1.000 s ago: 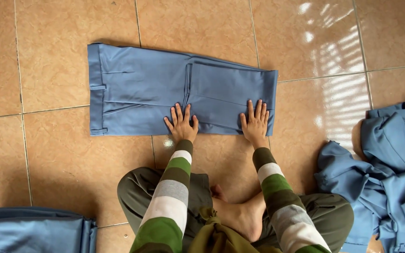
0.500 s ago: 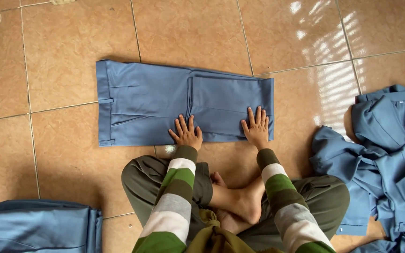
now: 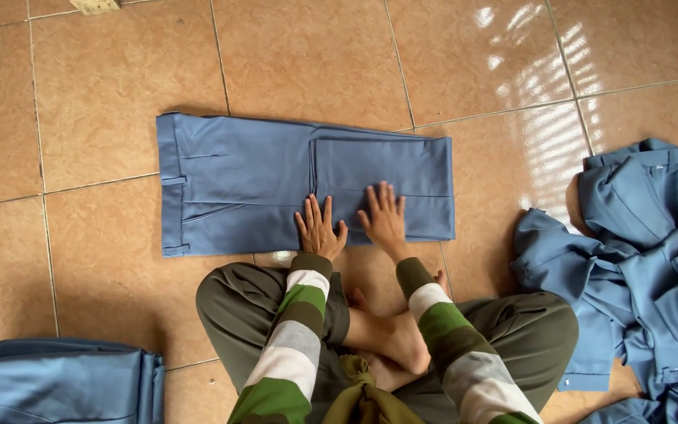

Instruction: Folding blue trousers into neat rectangles on a tiled floor.

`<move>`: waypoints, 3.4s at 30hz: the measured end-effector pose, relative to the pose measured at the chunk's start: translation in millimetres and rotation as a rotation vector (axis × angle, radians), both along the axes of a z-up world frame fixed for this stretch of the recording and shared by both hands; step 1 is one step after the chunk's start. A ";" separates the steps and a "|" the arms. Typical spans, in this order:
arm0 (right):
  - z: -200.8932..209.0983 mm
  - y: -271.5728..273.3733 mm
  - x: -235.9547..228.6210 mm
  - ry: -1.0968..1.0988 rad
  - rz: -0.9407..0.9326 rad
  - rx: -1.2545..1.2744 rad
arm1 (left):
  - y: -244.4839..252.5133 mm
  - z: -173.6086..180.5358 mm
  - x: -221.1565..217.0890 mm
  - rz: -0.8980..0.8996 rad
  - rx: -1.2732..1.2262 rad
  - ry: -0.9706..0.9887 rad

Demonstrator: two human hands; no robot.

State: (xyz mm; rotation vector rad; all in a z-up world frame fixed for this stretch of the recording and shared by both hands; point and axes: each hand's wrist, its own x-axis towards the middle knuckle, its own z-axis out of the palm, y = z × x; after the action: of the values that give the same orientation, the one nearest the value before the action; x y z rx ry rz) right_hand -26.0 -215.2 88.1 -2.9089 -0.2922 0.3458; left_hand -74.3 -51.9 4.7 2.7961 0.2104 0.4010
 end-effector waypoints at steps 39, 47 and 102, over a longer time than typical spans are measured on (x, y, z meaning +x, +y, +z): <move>-12.1 -142.2 77.6 -0.108 -0.390 0.013 | -3.1 29.4 3.1 0.031 -0.020 0.000; -29.6 -1.3 39.4 -0.324 0.057 0.022 | -3.7 22.0 1.9 0.036 -0.001 0.011; -12.2 -146.5 36.8 0.083 -0.561 -0.104 | 135.6 26.7 37.0 0.034 -0.449 0.522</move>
State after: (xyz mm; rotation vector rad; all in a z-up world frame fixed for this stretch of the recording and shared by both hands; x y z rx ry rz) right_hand 10.9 -361.7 75.9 -2.9015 0.5599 0.3889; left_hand -37.4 83.7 31.4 2.3930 0.4045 -0.3432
